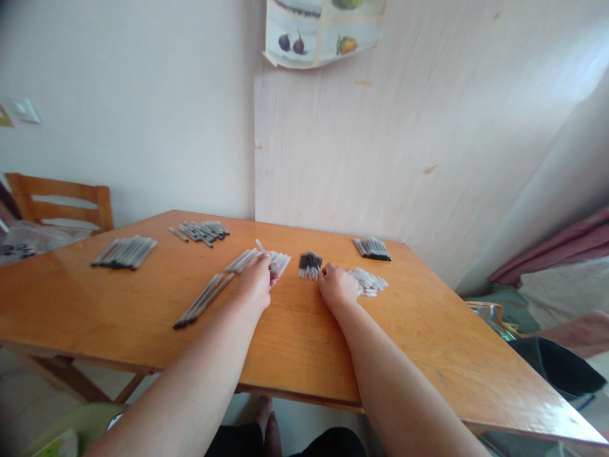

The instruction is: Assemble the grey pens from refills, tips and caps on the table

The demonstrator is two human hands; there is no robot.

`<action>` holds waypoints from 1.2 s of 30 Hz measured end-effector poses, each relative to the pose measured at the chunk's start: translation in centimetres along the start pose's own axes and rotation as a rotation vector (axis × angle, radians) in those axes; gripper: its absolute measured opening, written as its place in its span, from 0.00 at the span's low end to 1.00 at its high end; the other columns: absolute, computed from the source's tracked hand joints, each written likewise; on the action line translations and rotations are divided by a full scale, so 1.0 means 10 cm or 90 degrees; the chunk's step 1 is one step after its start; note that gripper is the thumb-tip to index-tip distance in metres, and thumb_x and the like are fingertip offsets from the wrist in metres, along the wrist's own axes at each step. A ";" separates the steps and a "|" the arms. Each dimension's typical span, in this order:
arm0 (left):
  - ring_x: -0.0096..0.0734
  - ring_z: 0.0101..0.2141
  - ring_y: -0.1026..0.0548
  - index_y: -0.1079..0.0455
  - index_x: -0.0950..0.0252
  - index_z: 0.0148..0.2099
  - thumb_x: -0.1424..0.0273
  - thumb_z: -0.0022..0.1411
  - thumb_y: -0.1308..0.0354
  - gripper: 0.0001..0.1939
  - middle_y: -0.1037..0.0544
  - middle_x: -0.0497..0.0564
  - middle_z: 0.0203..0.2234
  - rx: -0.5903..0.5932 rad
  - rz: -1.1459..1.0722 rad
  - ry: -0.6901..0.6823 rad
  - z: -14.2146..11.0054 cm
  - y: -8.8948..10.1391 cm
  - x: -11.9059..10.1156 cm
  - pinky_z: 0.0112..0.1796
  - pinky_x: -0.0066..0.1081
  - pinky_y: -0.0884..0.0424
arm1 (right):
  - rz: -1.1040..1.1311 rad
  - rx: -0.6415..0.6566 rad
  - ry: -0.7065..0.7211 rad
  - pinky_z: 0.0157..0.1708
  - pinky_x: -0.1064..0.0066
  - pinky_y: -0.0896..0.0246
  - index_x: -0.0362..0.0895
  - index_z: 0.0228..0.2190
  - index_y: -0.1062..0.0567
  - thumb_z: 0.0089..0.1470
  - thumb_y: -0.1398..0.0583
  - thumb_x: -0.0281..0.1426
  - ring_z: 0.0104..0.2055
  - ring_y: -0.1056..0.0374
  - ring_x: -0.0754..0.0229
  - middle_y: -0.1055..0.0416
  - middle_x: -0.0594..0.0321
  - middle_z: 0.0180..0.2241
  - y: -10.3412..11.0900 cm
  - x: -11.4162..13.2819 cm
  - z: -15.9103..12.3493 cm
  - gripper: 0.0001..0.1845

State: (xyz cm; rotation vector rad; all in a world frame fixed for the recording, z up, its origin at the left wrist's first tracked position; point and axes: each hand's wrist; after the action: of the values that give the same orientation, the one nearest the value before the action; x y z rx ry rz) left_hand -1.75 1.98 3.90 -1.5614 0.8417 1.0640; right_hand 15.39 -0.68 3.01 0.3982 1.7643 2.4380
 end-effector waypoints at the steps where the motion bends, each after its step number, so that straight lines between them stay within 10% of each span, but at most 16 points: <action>1: 0.20 0.15 0.35 0.34 0.64 0.34 0.65 0.58 0.47 0.07 0.30 0.45 0.20 -0.002 0.005 -0.010 0.00 0.00 0.00 0.18 0.22 0.45 | -0.001 0.006 0.004 0.34 0.69 0.43 0.48 0.37 0.24 0.58 0.51 0.46 0.40 0.29 0.54 0.25 0.56 0.37 0.00 0.00 0.00 0.21; 22: 0.21 0.21 0.32 0.34 0.65 0.41 0.74 0.47 0.40 0.16 0.28 0.46 0.25 -0.048 0.030 -0.083 0.05 0.01 0.04 0.23 0.21 0.38 | 0.011 0.015 0.038 0.31 0.70 0.45 0.49 0.37 0.24 0.58 0.53 0.50 0.38 0.29 0.55 0.24 0.56 0.35 0.04 0.01 -0.01 0.25; 36: 0.35 0.35 0.26 0.26 0.64 0.34 0.74 0.47 0.41 0.09 0.23 0.50 0.30 -0.127 0.165 -0.293 0.47 0.32 0.11 0.37 0.29 0.32 | 0.090 -0.024 0.020 0.30 0.71 0.47 0.50 0.37 0.24 0.59 0.54 0.49 0.37 0.30 0.55 0.24 0.57 0.35 0.08 -0.08 0.01 0.25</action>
State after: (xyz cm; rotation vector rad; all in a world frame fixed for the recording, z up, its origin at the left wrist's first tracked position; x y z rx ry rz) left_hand -5.24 5.79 1.29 -1.3061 0.6414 1.6606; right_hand 16.28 -1.01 3.63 0.5001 1.7560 2.5814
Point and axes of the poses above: each hand's wrist, its own z-axis towards the middle knuckle, its own y-axis out of the back of the hand, x = y × z
